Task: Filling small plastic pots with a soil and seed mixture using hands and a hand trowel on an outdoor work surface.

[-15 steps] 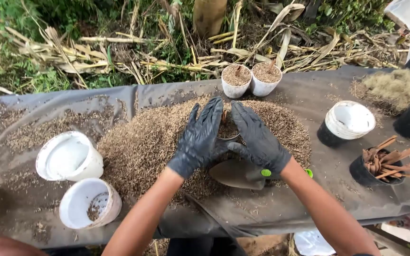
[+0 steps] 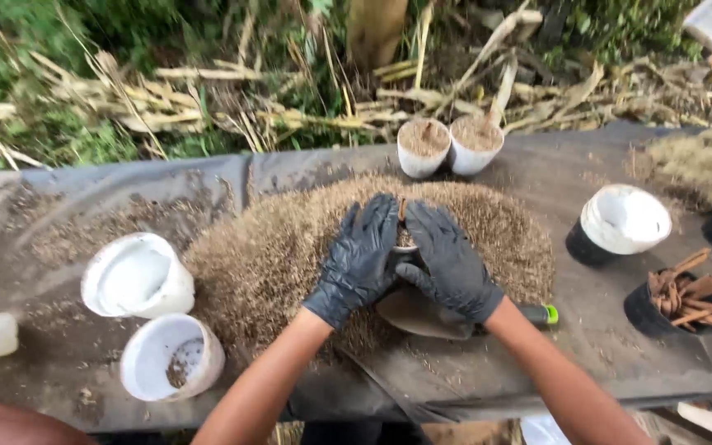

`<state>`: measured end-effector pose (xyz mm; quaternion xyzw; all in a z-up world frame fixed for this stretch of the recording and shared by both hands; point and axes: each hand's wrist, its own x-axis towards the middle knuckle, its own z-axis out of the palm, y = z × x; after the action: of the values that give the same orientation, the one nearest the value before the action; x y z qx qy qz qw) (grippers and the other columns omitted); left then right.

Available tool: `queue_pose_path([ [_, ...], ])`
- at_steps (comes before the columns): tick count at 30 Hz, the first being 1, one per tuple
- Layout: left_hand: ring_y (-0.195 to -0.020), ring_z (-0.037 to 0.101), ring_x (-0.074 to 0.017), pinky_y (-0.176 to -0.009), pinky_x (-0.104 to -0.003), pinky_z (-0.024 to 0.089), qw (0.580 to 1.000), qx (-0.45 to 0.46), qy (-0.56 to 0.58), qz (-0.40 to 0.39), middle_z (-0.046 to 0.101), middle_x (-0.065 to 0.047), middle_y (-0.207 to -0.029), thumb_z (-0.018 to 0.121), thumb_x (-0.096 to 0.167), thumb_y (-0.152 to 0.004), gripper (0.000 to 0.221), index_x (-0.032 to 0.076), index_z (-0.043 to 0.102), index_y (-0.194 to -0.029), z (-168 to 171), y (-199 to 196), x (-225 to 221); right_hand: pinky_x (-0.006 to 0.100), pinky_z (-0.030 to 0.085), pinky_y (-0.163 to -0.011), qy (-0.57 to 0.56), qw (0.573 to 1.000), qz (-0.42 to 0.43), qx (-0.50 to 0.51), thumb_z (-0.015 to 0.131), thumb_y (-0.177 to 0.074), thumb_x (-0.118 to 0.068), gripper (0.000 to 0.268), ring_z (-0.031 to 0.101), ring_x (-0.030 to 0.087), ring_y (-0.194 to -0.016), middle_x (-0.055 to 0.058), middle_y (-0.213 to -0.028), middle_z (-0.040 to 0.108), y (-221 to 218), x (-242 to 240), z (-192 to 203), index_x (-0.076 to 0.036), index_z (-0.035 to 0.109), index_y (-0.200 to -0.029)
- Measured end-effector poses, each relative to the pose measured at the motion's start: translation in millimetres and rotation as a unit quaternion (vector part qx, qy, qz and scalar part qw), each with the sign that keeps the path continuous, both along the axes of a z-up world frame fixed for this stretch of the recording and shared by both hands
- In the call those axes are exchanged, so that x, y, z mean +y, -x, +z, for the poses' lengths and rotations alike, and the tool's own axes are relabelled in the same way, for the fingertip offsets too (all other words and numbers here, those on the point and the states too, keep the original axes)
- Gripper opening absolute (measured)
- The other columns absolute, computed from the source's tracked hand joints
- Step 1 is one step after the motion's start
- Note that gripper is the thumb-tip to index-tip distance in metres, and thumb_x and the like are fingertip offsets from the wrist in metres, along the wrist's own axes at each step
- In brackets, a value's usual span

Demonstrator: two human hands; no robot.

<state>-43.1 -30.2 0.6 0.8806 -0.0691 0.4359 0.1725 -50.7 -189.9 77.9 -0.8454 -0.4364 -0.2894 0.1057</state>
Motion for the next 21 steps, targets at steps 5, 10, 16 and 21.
queue_pose_path([
  [5, -0.159, 0.011, -0.0367, -0.130, -0.056, 0.002, 0.994, -0.026, 0.049, -0.095, 0.020, -0.012, -0.170, 0.076, 0.059, -0.085, 0.115, 0.015, 0.005, -0.165, 12.1, -13.6, 5.9, 0.059, 0.021, -0.124, 0.012, 1.000, -0.008, 0.012, 0.041, -0.101, -0.063, 0.089, 0.034, 0.043, -0.149, 0.025, -0.160, 0.037, -13.6, -9.2, 12.4, 0.001, 0.027, -0.162],
  [10, -0.159, 0.018, -0.0341, -0.131, -0.054, 0.000, 1.000, 0.002, 0.009, -0.019, 0.027, -0.012, -0.170, 0.071, 0.061, -0.092, 0.102, 0.020, 0.013, -0.164, 11.3, 1.3, 16.9, 0.062, 0.020, -0.126, 0.076, 0.997, 0.001, 0.008, 0.050, -0.091, -0.072, 0.096, 0.039, 0.042, -0.148, 0.021, -0.149, 0.051, -40.4, -17.6, -5.8, -0.001, 0.042, -0.154],
  [16, -0.158, 0.015, -0.0164, -0.129, -0.042, -0.006, 0.991, 0.054, 0.042, -0.118, 0.029, -0.003, -0.169, 0.043, 0.089, -0.080, 0.106, 0.026, 0.021, -0.163, -58.0, -28.3, 13.2, 0.055, 0.026, -0.125, 0.053, 0.998, 0.026, 0.001, 0.051, -0.093, -0.070, 0.090, 0.046, 0.042, -0.144, 0.024, -0.148, 0.054, -64.2, -28.6, -51.1, 0.003, 0.049, -0.147],
  [21, -0.158, 0.015, -0.0192, -0.128, -0.046, -0.008, 0.997, 0.033, -0.042, -0.050, 0.032, 0.002, -0.168, 0.053, 0.081, -0.085, 0.099, 0.027, 0.024, -0.162, -128.7, -57.9, 9.9, 0.055, 0.028, -0.125, 0.050, 0.999, 0.012, 0.017, 0.047, -0.093, -0.071, 0.093, 0.046, 0.041, -0.144, 0.023, -0.149, 0.053, -51.9, -20.7, -31.7, 0.003, 0.046, -0.149],
])
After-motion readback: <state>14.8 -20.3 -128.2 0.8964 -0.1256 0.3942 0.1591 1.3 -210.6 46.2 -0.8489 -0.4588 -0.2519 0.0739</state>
